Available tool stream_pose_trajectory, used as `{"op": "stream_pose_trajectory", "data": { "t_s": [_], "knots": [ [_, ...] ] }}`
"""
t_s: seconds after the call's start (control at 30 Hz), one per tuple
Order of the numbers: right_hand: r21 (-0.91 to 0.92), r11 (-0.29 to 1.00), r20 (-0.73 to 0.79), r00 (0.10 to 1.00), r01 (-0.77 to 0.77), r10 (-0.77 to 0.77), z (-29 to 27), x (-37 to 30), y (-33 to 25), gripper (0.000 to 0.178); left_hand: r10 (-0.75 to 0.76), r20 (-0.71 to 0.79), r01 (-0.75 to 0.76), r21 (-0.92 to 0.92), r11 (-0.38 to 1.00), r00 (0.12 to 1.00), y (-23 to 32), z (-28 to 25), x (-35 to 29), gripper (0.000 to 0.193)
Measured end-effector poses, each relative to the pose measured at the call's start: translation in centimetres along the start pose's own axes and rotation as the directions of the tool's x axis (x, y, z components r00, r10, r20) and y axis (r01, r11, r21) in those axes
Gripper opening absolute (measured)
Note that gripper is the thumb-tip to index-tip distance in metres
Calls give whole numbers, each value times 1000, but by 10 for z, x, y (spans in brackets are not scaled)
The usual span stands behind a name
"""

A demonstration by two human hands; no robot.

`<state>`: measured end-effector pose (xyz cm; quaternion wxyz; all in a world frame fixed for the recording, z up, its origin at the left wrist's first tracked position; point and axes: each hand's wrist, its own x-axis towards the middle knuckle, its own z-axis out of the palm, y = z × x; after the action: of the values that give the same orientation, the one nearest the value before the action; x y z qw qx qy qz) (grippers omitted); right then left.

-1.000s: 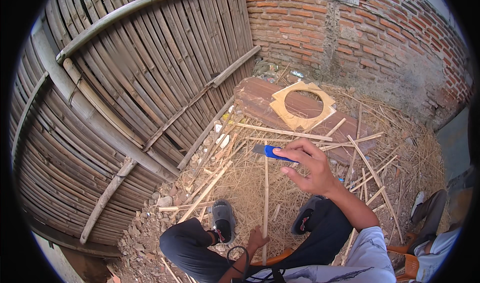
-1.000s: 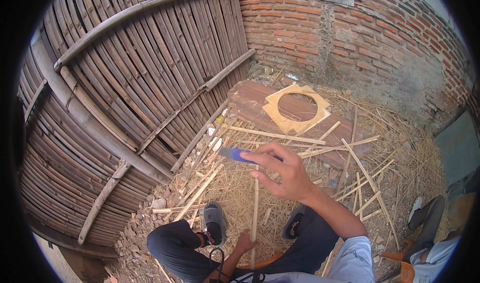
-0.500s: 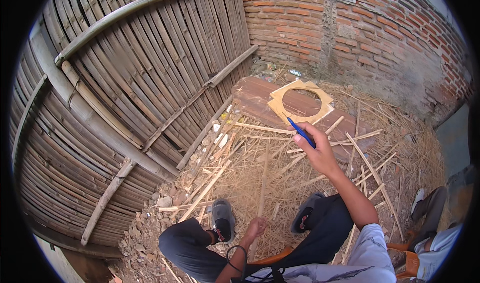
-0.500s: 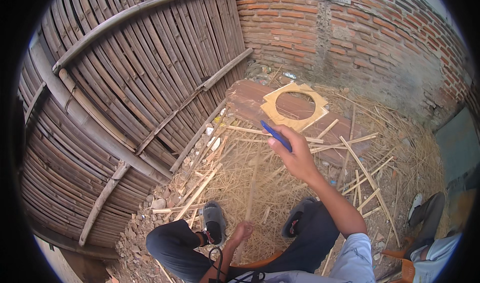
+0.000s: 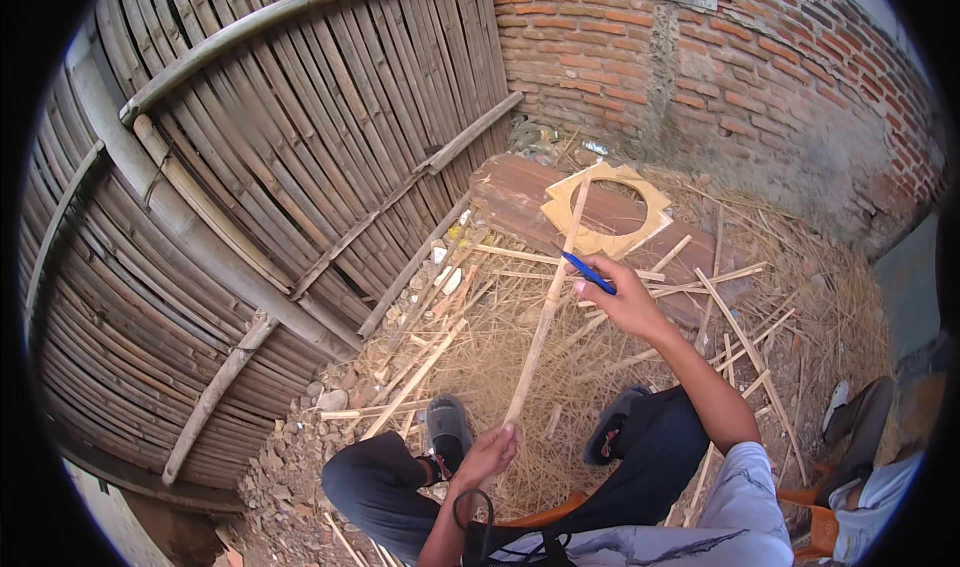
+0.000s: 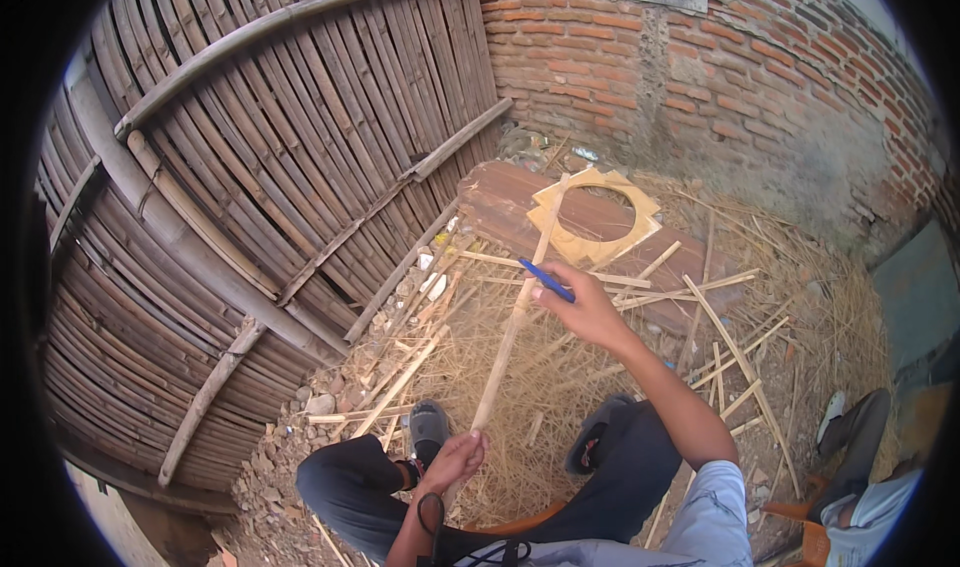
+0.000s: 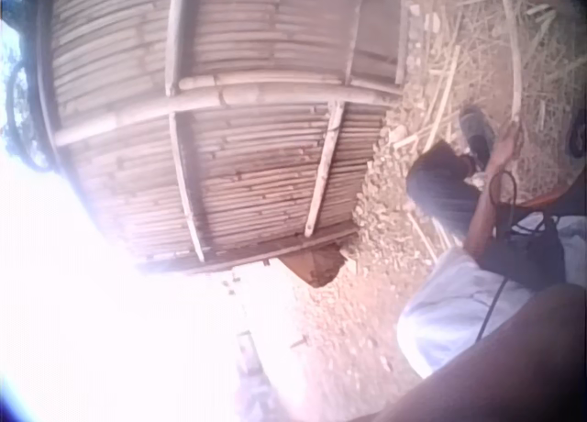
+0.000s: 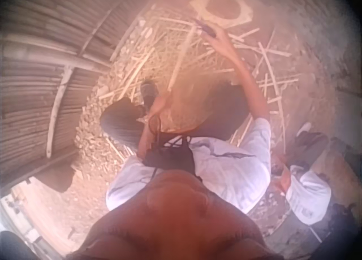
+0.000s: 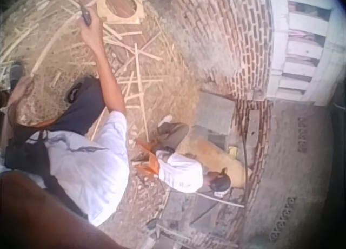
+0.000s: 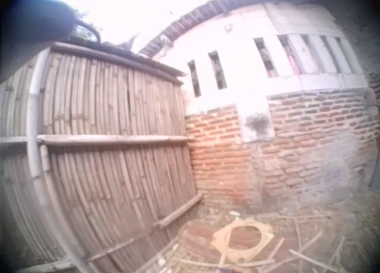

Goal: The person sits on the ground and uses a utility knife to shave and smooth a long, thin bamboo strip. They repeatedly scrape along the length of the strip, rotating it to work different sides, and discard small shavings onto the ground.

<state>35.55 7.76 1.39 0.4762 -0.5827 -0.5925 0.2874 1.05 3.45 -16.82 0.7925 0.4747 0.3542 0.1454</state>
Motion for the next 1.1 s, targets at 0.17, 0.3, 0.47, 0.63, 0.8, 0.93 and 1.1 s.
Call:
{"op": "stream_pose_trajectory", "data": {
  "t_s": [0.17,0.3,0.47,0.63,0.8,0.93,1.1],
  "knots": [
    [151,978,-193,974,147,-116,9,-1,-8,38,102,172,-100,-18,995,980,46,2,-17,45],
    [210,960,-357,928,187,-103,11,-4,-16,36,175,250,-156,-96,983,952,63,3,-18,51],
    [377,916,-320,947,137,-10,8,-1,-19,47,192,392,-142,-154,978,900,64,4,-14,52],
    [494,868,-162,986,57,28,0,-2,-33,50,131,409,-94,-109,990,903,61,2,-9,50],
    [432,899,-191,981,65,21,-1,-3,-26,41,185,232,-224,154,962,955,73,4,1,41],
    [400,916,-223,974,44,51,3,-2,-27,35,241,121,-269,509,818,963,72,-11,15,46],
    [445,892,-266,963,75,52,4,-5,-23,32,378,82,-357,553,752,922,79,-25,26,65]
  ]
}}
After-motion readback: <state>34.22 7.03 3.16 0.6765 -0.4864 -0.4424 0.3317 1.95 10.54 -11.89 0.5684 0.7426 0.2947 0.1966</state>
